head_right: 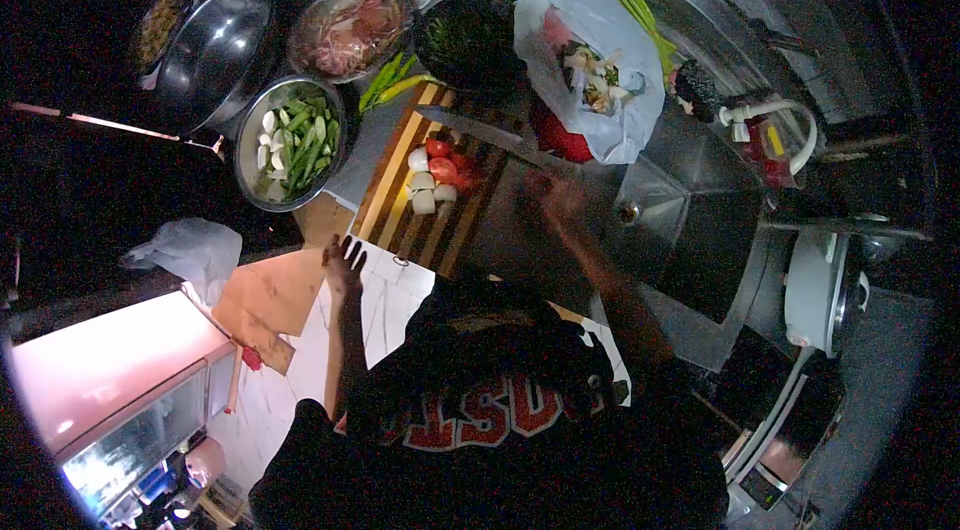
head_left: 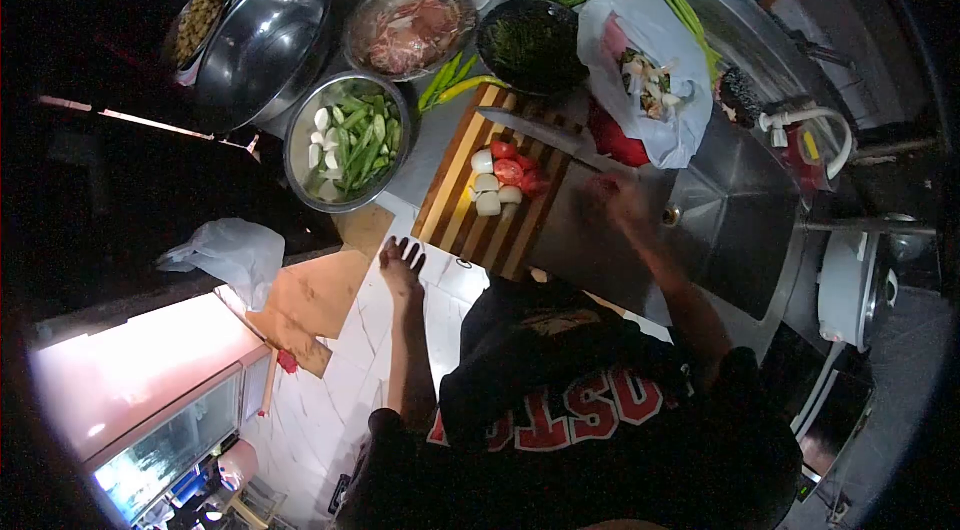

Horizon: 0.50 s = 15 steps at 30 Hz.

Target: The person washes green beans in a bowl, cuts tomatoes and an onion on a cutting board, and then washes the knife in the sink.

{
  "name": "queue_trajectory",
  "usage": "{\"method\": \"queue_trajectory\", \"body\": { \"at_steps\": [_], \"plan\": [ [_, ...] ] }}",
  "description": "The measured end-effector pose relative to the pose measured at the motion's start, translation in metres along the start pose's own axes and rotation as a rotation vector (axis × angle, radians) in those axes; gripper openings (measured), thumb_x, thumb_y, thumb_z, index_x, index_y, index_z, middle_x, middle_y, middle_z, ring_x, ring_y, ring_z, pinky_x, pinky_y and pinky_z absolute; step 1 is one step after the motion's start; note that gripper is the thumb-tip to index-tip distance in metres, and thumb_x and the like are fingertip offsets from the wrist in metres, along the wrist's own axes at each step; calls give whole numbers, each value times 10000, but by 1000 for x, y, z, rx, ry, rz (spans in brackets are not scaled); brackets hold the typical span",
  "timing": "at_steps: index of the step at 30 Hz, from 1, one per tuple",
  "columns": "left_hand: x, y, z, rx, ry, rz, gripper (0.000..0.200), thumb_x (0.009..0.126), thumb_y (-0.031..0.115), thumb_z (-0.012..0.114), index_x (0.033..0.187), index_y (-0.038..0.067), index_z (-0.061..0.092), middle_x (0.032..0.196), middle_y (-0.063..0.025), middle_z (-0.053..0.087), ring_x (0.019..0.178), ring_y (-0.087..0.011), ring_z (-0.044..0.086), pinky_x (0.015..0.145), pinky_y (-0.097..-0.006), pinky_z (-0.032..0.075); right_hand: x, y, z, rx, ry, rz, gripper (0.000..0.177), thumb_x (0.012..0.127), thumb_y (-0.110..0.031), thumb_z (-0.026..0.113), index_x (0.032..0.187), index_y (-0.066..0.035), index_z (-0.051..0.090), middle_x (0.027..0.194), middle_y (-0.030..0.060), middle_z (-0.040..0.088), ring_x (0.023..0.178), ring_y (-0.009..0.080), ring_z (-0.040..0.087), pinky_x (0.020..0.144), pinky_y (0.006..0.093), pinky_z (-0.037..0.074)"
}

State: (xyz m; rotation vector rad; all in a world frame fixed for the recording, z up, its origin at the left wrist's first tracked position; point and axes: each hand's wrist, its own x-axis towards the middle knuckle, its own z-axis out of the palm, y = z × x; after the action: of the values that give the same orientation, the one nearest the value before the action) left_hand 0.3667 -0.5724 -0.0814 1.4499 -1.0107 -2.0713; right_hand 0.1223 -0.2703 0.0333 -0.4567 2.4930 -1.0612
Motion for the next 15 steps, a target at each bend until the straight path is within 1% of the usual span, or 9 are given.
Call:
{"method": "queue_trajectory", "body": {
  "at_steps": [2,3,5,6,8,10,11,13,15],
  "plan": [
    [-11,0,11,13,28,-8,446,910,390,399,1226,77,378,1209,-150,478,1003,-299,537,782,-443,465,1,-11,-3,-119,71,-213,182,789,-154,615,932,-41,612,762,106,611,674,196,598,607,325,472],
    [-15,1,14,-6,2,25,472,904,418,399,1209,58,377,1180,-154,487,976,-295,545,761,-436,478,2,-10,-2,-218,200,-302,181,790,-160,609,919,-35,600,802,127,601,707,242,592,621,353,471],
    [-22,9,24,-12,-17,22,490,900,435,401,1203,51,379,1164,-153,489,953,-289,550,745,-427,485,9,8,4,-312,325,-399,182,790,-167,604,907,-28,587,841,148,592,740,288,585,636,381,470],
    [-26,14,32,-13,-45,16,508,896,453,402,1196,43,382,1147,-152,492,930,-283,554,730,-418,492,16,33,13,-383,360,-331,205,787,-180,606,924,-30,580,897,161,576,798,318,568,672,399,466],
    [-33,16,45,51,-123,25,480,881,486,430,1122,71,441,1004,-106,543,860,-221,566,667,-370,506,22,28,15,-452,391,-267,228,785,-193,608,941,-31,573,954,173,561,855,348,551,708,416,462],
    [-38,6,56,43,-117,88,393,877,453,476,1045,98,475,890,-55,544,799,-179,561,644,-343,504,24,14,6,-444,426,-556,289,762,-208,631,975,-25,563,1020,179,533,939,357,521,773,432,448],
    [-38,-3,58,-4,-80,115,341,868,431,514,985,111,489,821,-23,516,741,-154,544,619,-319,497,28,22,9,-445,429,-555,289,762,-208,631,975,-25,563,1020,179,533,939,357,521,773,432,448],
    [-29,-14,60,-1,-56,143,336,869,430,513,964,109,489,800,-19,506,723,-148,537,611,-312,494,36,40,15,-498,274,-420,483,772,-93,560,1229,-28,416,1212,211,454,1127,380,428,946,430,370],
    [-32,-13,68,-67,-33,152,352,877,419,504,982,83,490,818,-38,529,727,-149,543,615,-303,491,37,16,13,-482,258,-382,502,757,-103,582,1224,-22,418,1202,217,458,1114,393,431,939,434,374]
  ]
}}
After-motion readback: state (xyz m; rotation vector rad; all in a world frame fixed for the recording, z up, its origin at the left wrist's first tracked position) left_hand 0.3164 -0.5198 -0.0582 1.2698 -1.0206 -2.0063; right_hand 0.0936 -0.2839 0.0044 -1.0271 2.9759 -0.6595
